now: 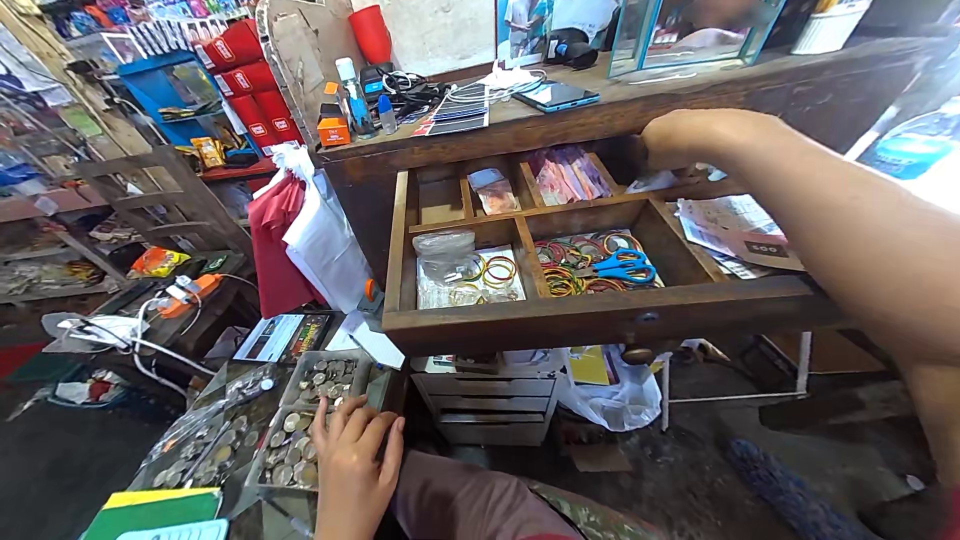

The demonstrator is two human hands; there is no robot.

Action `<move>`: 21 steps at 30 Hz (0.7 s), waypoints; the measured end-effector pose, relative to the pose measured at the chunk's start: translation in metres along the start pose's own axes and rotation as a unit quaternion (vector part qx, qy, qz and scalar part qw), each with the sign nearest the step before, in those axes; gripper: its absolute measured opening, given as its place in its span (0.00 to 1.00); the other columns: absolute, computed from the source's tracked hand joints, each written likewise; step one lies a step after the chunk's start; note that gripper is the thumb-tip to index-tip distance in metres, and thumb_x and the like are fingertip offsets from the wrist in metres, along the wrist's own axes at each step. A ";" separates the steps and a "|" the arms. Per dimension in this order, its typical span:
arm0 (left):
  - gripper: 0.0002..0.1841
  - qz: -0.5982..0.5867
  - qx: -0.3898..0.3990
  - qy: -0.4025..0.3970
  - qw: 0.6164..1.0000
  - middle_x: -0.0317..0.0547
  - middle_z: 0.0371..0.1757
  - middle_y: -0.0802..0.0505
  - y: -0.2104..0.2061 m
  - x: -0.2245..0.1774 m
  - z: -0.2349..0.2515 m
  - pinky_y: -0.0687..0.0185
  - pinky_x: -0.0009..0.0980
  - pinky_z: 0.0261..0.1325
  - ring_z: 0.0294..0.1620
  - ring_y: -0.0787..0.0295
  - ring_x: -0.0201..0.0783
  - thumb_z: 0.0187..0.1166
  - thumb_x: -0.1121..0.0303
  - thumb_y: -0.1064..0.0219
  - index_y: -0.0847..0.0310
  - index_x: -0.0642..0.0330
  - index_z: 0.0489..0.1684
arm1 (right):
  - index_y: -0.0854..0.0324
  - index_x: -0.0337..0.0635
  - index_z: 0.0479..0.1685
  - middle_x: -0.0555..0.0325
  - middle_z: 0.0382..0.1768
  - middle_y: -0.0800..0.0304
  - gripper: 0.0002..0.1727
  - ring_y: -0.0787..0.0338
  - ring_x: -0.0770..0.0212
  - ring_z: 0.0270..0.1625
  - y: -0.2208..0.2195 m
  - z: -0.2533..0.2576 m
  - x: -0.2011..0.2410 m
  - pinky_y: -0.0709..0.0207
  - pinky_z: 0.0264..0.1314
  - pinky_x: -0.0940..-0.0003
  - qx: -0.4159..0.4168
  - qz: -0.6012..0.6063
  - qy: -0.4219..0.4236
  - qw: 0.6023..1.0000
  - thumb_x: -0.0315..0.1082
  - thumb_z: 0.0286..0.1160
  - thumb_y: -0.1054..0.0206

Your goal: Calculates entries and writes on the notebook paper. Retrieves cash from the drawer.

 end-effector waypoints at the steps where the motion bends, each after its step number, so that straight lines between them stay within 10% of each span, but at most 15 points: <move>1: 0.19 -0.001 0.003 0.000 1.000 0.39 0.35 0.04 -0.001 0.000 -0.001 0.47 0.68 0.82 0.59 0.09 0.50 0.80 0.54 0.40 0.05 0.50 0.29 | 0.18 0.24 0.60 0.26 0.50 0.13 0.14 0.12 0.31 0.51 0.001 -0.002 -0.003 0.22 0.58 0.36 0.010 0.069 0.039 0.997 0.26 0.83 0.33; 5: 0.19 0.000 0.010 -0.003 1.000 0.38 0.34 0.04 -0.004 0.000 -0.003 0.47 0.68 0.82 0.60 0.09 0.49 0.80 0.53 0.40 0.04 0.48 0.29 | 0.27 0.35 0.77 0.28 0.68 0.19 0.21 0.14 0.32 0.61 0.014 -0.019 -0.019 0.22 0.65 0.40 -0.002 0.331 0.060 0.942 0.31 0.90 0.41; 15: 0.18 0.000 0.034 -0.010 0.999 0.38 0.35 0.04 -0.012 -0.007 -0.001 0.47 0.68 0.82 0.60 0.09 0.50 0.79 0.53 0.40 0.04 0.48 0.29 | 0.14 0.27 0.52 0.36 0.39 0.17 0.10 0.27 0.52 0.33 0.030 -0.024 -0.054 0.30 0.44 0.54 -0.069 0.218 -0.036 0.973 0.27 0.86 0.36; 21: 0.19 0.001 0.045 -0.012 0.999 0.38 0.37 0.04 -0.014 -0.011 0.000 0.46 0.68 0.82 0.61 0.10 0.51 0.80 0.52 0.40 0.04 0.49 0.30 | 0.12 0.24 0.51 0.24 0.52 0.13 0.15 0.16 0.28 0.59 0.023 -0.007 -0.041 0.32 0.66 0.30 -0.091 0.164 -0.004 0.982 0.33 0.83 0.30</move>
Point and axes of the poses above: each hand's wrist, its own z-axis towards the middle knuckle, its own y-axis out of the back of the hand, x = y × z, the point moved 8 cm from there along z, towards the middle knuckle
